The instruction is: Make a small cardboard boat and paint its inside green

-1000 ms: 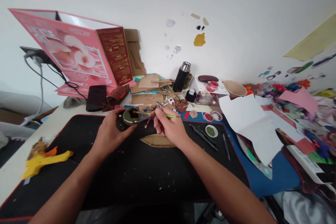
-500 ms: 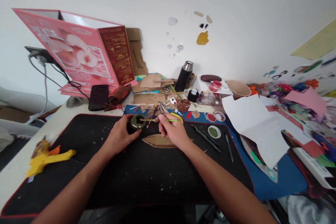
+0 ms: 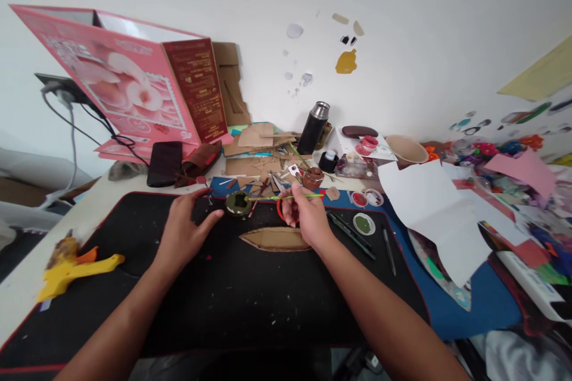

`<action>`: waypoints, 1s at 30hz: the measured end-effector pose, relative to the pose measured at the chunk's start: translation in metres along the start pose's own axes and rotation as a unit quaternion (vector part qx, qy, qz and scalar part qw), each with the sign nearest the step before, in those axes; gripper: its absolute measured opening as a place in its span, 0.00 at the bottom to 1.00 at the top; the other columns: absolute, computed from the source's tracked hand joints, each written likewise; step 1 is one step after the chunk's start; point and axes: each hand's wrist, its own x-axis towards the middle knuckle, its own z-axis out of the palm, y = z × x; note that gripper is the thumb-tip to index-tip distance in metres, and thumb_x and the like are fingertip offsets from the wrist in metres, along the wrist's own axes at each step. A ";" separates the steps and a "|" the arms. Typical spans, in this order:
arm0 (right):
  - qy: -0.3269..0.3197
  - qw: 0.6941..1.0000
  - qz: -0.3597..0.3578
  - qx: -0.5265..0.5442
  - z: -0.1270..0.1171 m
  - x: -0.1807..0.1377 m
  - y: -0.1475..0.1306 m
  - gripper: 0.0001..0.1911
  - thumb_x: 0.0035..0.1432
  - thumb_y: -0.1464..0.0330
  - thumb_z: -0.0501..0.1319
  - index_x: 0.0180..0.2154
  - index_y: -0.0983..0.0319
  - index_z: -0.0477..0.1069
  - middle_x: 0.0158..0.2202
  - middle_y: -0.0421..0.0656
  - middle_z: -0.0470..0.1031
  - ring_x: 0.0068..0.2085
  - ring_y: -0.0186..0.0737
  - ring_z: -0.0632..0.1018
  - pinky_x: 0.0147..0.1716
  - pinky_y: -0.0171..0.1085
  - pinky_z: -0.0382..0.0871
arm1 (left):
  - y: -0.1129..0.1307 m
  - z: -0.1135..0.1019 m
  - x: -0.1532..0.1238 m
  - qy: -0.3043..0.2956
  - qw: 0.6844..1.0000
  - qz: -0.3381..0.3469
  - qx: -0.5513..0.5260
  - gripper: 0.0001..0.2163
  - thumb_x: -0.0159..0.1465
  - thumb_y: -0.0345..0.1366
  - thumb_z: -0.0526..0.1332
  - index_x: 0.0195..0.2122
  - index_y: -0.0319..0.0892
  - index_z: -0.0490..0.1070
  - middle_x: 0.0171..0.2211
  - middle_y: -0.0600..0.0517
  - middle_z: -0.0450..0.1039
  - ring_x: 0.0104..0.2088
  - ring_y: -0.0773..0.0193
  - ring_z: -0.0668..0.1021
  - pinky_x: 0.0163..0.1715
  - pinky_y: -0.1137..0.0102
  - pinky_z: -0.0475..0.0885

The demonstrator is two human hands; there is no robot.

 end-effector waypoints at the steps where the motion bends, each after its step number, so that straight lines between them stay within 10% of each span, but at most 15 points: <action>1: 0.012 1.000 0.002 0.008 -0.002 0.000 -0.003 0.33 0.57 0.35 0.70 0.33 0.61 0.77 0.19 0.37 0.72 0.15 0.31 0.67 0.12 0.30 0.53 | 0.007 -0.005 -0.004 0.020 1.000 0.000 0.007 0.21 0.71 0.55 0.63 0.57 0.47 0.76 0.54 0.41 0.81 0.58 0.40 0.80 0.61 0.45 0.75; 6: 0.051 0.998 0.010 0.039 -0.006 0.000 -0.013 0.36 0.51 0.34 0.73 0.32 0.61 0.75 0.18 0.36 0.70 0.15 0.31 0.66 0.13 0.31 0.53 | 0.044 -0.003 -0.027 -0.114 0.992 -0.038 -0.042 0.17 0.71 0.55 0.62 0.49 0.48 0.80 0.35 0.52 0.83 0.31 0.55 0.82 0.35 0.62 0.76; 11: 0.048 0.998 0.009 0.045 -0.014 -0.011 -0.016 0.35 0.55 0.34 0.72 0.31 0.60 0.73 0.18 0.35 0.67 0.15 0.31 0.65 0.13 0.31 0.51 | 0.055 0.017 -0.038 -0.194 0.977 -0.072 -0.046 0.19 0.70 0.56 0.61 0.50 0.48 0.80 0.29 0.54 0.82 0.26 0.57 0.82 0.30 0.65 0.71; 30: -0.024 0.990 -0.008 -0.142 -0.035 -0.069 -0.022 0.31 0.68 0.39 0.65 0.32 0.61 0.78 0.19 0.37 0.71 0.17 0.33 0.69 0.17 0.32 0.58 | 0.059 0.007 -0.033 -0.069 0.972 -0.183 -0.133 0.15 0.63 0.54 0.63 0.32 0.48 0.72 0.20 0.57 0.76 0.18 0.62 0.76 0.23 0.68 0.68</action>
